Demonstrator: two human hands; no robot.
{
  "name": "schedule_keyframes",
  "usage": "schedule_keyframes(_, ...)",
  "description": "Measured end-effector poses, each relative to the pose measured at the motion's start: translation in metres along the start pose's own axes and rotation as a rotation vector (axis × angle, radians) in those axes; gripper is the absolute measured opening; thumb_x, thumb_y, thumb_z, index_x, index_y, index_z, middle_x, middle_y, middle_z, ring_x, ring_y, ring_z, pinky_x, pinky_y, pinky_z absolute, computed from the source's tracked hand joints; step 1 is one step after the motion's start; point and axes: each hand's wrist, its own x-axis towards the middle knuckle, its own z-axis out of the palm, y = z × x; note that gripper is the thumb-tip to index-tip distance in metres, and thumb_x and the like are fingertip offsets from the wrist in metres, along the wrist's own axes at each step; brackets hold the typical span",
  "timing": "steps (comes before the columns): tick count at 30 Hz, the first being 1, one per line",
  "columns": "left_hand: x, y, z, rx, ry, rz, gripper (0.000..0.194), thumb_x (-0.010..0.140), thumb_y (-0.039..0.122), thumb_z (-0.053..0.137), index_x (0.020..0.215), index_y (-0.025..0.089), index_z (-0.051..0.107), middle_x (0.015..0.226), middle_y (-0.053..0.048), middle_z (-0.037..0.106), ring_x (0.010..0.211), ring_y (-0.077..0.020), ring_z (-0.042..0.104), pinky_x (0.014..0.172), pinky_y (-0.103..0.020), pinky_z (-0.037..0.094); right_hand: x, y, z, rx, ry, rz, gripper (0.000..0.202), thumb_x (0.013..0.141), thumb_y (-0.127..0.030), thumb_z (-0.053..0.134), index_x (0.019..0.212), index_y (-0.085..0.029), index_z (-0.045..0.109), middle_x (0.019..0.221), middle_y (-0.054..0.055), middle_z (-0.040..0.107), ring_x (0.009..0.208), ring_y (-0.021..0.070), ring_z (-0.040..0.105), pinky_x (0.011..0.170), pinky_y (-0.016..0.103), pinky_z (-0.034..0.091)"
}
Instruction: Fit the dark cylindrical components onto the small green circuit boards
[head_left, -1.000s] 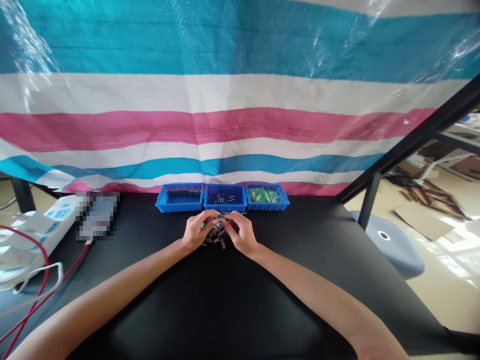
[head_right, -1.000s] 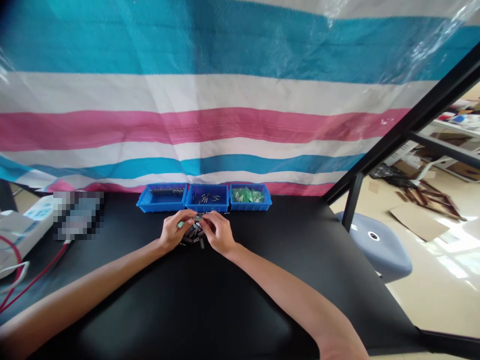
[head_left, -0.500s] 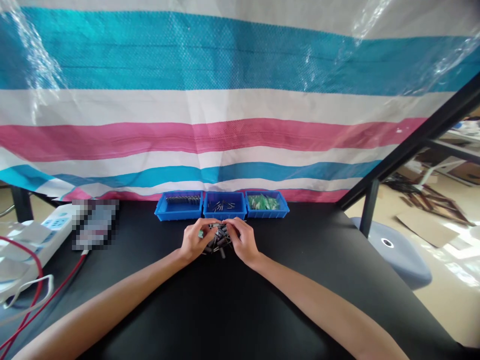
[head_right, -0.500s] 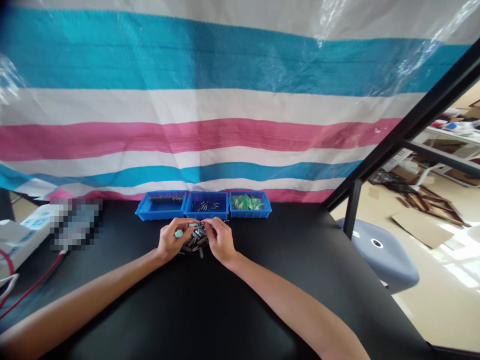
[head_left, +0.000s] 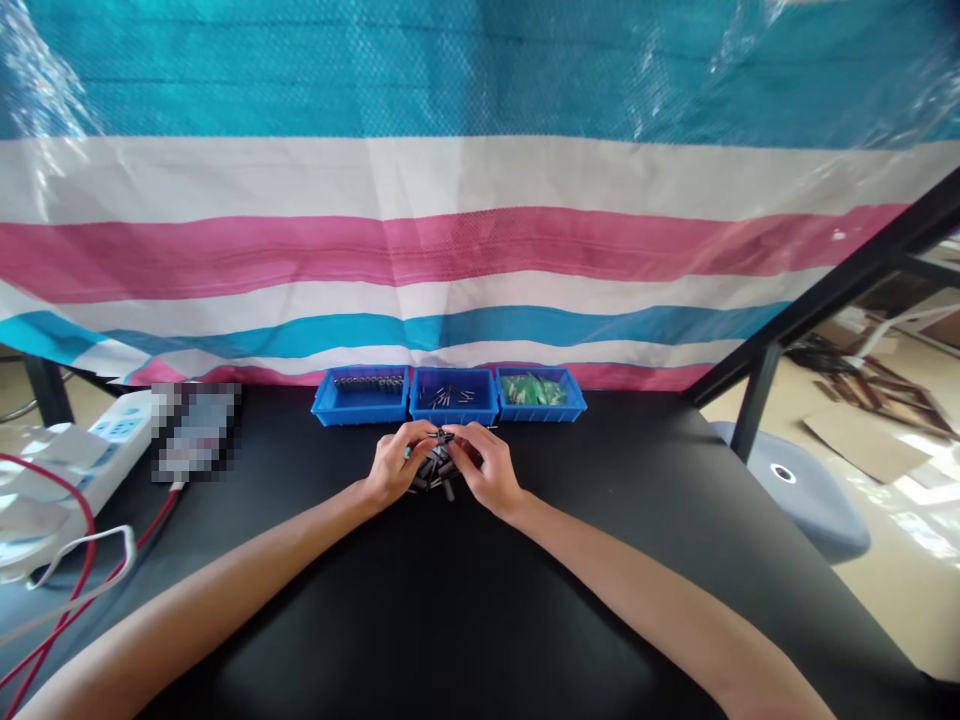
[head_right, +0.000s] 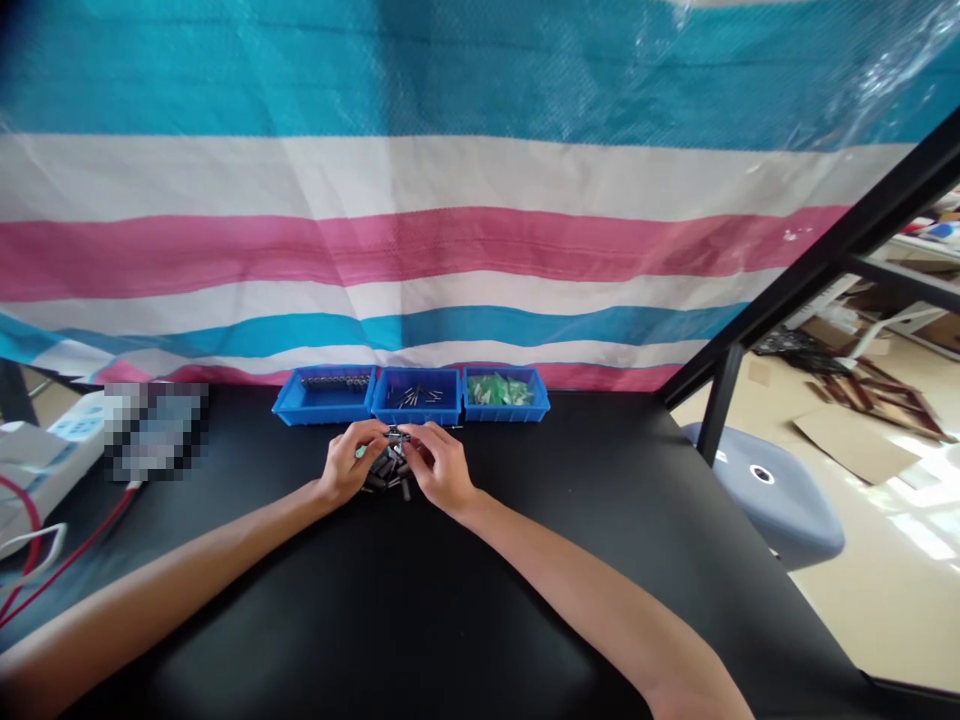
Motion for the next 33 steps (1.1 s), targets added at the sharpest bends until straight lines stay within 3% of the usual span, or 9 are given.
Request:
schedule_keyframes(7,0.001,0.002,0.0,-0.037,-0.025,0.016,0.016,0.092,0.03,0.054,0.1,0.018,0.061,0.079,0.0,0.071,0.063,-0.0093,0.066,0.062,-0.016,0.051,-0.002,0.004,0.003,0.009,-0.018,-0.07,0.016,0.091,-0.025,0.058,0.103,-0.018,0.065,0.082,0.005,0.061,0.066,0.0135,0.057,0.061,0.025,0.049)
schedule_keyframes(11,0.007,0.008,-0.004,-0.004,-0.028,0.054,0.02,0.091,0.031,0.056,0.105,0.018,0.063,0.085,-0.003,0.071,0.064,-0.0103,0.065,0.063,-0.019,0.051,-0.002,0.001,0.002,-0.005,0.038,-0.041,0.013,0.092,-0.024,0.056,0.099,-0.018,0.065,0.08,0.005,0.062,0.067,0.0145,0.058,0.063,0.026,0.048)
schedule_keyframes(20,0.017,0.02,-0.005,-0.021,0.016,0.142,0.014,0.088,0.026,0.062,0.096,0.018,0.068,0.087,-0.006,0.072,0.078,-0.0146,0.067,0.071,-0.023,0.054,-0.002,0.0,0.0,0.004,0.055,0.003,0.016,0.093,-0.026,0.055,0.098,-0.017,0.067,0.08,0.004,0.063,0.065,0.0133,0.056,0.062,0.025,0.047)
schedule_keyframes(22,0.035,0.022,-0.018,-0.048,-0.047,0.107,0.017,0.09,0.029,0.059,0.095,0.017,0.069,0.086,-0.006,0.071,0.066,-0.0121,0.065,0.063,-0.022,0.053,-0.002,0.0,0.0,-0.004,0.05,0.018,0.018,0.093,-0.026,0.053,0.101,-0.017,0.067,0.078,0.003,0.062,0.062,0.0125,0.054,0.06,0.025,0.045)
schedule_keyframes(25,0.078,0.023,-0.058,-0.071,-0.264,-0.028,0.024,0.091,0.035,0.056,0.099,0.016,0.068,0.079,-0.005,0.07,0.053,-0.0089,0.059,0.056,-0.021,0.05,-0.002,0.001,0.0,0.0,0.042,0.051,0.021,0.095,-0.026,0.049,0.102,-0.018,0.067,0.075,0.002,0.059,0.057,0.0114,0.051,0.058,0.025,0.044)
schedule_keyframes(27,0.108,0.02,-0.088,0.003,-0.305,-0.125,0.028,0.089,0.038,0.057,0.101,0.015,0.068,0.075,-0.004,0.07,0.052,-0.0094,0.058,0.052,-0.02,0.047,-0.002,0.002,0.0,0.004,0.032,0.068,0.023,0.096,-0.027,0.047,0.102,-0.018,0.067,0.074,0.001,0.058,0.056,0.0109,0.051,0.057,0.024,0.043)
schedule_keyframes(29,0.129,0.01,-0.112,0.179,-0.241,-0.185,0.031,0.088,0.041,0.055,0.101,0.016,0.068,0.079,-0.005,0.072,0.056,-0.0106,0.06,0.054,-0.02,0.044,-0.002,0.003,0.001,0.002,0.017,0.073,0.023,0.096,-0.028,0.046,0.101,-0.019,0.067,0.074,0.001,0.058,0.056,0.011,0.051,0.057,0.024,0.043)
schedule_keyframes(31,0.138,-0.005,-0.123,0.402,-0.297,-0.245,0.03,0.087,0.043,0.055,0.095,0.019,0.07,0.073,-0.003,0.072,0.056,-0.0117,0.059,0.057,-0.022,0.043,-0.002,0.003,0.001,0.001,0.005,0.074,0.023,0.096,-0.028,0.046,0.1,-0.019,0.067,0.075,0.002,0.059,0.057,0.0111,0.051,0.058,0.024,0.043)
schedule_keyframes(33,0.136,-0.022,-0.123,0.536,-0.432,-0.308,0.03,0.083,0.044,0.057,0.092,0.02,0.071,0.076,-0.002,0.073,0.054,-0.0129,0.06,0.059,-0.024,0.042,-0.001,0.002,0.001,0.007,-0.006,0.075,0.024,0.096,-0.028,0.046,0.099,-0.018,0.067,0.077,0.003,0.06,0.058,0.0112,0.052,0.058,0.024,0.044)
